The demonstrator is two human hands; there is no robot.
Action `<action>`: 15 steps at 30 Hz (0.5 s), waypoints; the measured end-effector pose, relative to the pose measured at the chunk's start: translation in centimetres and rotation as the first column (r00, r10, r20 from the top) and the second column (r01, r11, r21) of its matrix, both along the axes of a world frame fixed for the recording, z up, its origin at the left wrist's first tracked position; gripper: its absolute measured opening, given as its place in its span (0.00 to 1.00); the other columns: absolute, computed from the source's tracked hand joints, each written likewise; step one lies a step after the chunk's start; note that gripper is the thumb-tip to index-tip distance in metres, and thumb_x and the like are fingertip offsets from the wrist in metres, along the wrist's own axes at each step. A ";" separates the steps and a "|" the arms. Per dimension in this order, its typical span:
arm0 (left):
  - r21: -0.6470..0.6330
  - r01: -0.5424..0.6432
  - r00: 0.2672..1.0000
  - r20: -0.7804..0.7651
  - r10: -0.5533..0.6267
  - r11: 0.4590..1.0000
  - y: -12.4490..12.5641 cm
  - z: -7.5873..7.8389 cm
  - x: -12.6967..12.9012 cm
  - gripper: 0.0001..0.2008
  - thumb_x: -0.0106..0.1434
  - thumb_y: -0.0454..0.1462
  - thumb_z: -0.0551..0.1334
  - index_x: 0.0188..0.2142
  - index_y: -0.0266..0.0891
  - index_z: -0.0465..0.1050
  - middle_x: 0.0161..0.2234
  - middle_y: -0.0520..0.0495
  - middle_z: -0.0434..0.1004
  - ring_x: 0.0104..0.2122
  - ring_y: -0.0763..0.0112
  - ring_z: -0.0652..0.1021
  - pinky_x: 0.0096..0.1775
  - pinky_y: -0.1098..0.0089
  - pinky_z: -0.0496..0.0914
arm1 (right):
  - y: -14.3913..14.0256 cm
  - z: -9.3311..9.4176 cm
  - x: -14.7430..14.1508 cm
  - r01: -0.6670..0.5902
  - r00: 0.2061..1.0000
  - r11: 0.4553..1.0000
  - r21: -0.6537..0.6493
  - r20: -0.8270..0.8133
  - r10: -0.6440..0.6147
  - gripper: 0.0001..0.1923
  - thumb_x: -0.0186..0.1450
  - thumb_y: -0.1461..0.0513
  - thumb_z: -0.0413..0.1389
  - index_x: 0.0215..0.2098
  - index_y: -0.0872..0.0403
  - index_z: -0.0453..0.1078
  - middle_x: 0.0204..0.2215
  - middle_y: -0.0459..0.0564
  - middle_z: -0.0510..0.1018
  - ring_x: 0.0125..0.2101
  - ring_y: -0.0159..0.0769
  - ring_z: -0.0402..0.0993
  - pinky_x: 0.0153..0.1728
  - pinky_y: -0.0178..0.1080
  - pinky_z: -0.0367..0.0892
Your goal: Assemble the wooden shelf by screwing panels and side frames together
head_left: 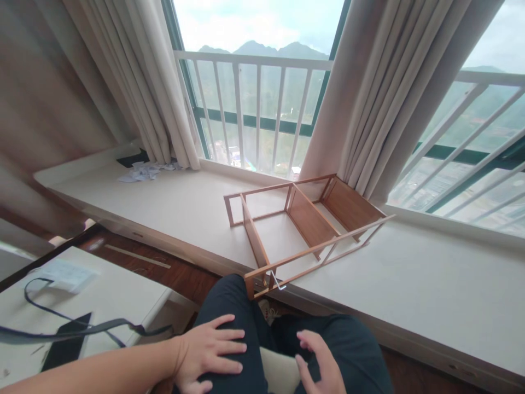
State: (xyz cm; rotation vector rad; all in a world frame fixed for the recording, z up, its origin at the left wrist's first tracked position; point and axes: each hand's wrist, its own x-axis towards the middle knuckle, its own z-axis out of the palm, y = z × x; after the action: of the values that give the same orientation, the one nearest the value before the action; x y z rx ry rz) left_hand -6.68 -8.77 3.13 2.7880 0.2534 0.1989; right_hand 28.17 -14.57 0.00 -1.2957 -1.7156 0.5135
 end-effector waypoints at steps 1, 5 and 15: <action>-0.016 0.032 0.999 -0.003 -0.032 0.999 0.6 0.7 0.4 0.33 0.61 0.47 0.52 0.66 0.48 0.59 0.62 0.45 0.67 0.61 0.50 0.67 0.65 0.46 0.47 | 1.4 0.6 -1.4 -0.006 0.999 1.000 0.005 -0.036 0.006 0.16 0.66 0.60 0.57 0.53 0.48 0.70 0.45 0.54 0.78 0.39 0.42 0.77 0.39 0.43 0.75; -0.079 0.106 0.993 -0.045 -0.110 0.991 2.5 1.9 1.3 0.33 0.62 0.47 0.52 0.67 0.46 0.58 0.62 0.44 0.67 0.62 0.51 0.66 0.65 0.47 0.46 | 6.2 3.3 -5.2 0.046 0.996 0.999 0.027 -0.084 -0.044 0.18 0.67 0.58 0.58 0.54 0.52 0.66 0.42 0.53 0.76 0.37 0.38 0.74 0.36 0.40 0.73; -0.172 0.087 0.995 0.069 -0.076 0.981 2.6 -0.1 0.6 0.32 0.62 0.50 0.51 0.66 0.50 0.59 0.60 0.44 0.70 0.59 0.49 0.69 0.62 0.47 0.53 | 9.2 4.7 -6.6 0.110 0.991 0.986 0.124 -0.084 -0.100 0.06 0.69 0.60 0.55 0.41 0.54 0.72 0.37 0.52 0.75 0.33 0.36 0.70 0.35 0.38 0.68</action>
State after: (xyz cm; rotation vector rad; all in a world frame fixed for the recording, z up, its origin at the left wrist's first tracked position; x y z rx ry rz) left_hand -6.07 -6.16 3.05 2.6069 0.1342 0.2311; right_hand 21.54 -5.40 4.69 -1.2506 -1.5809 0.3801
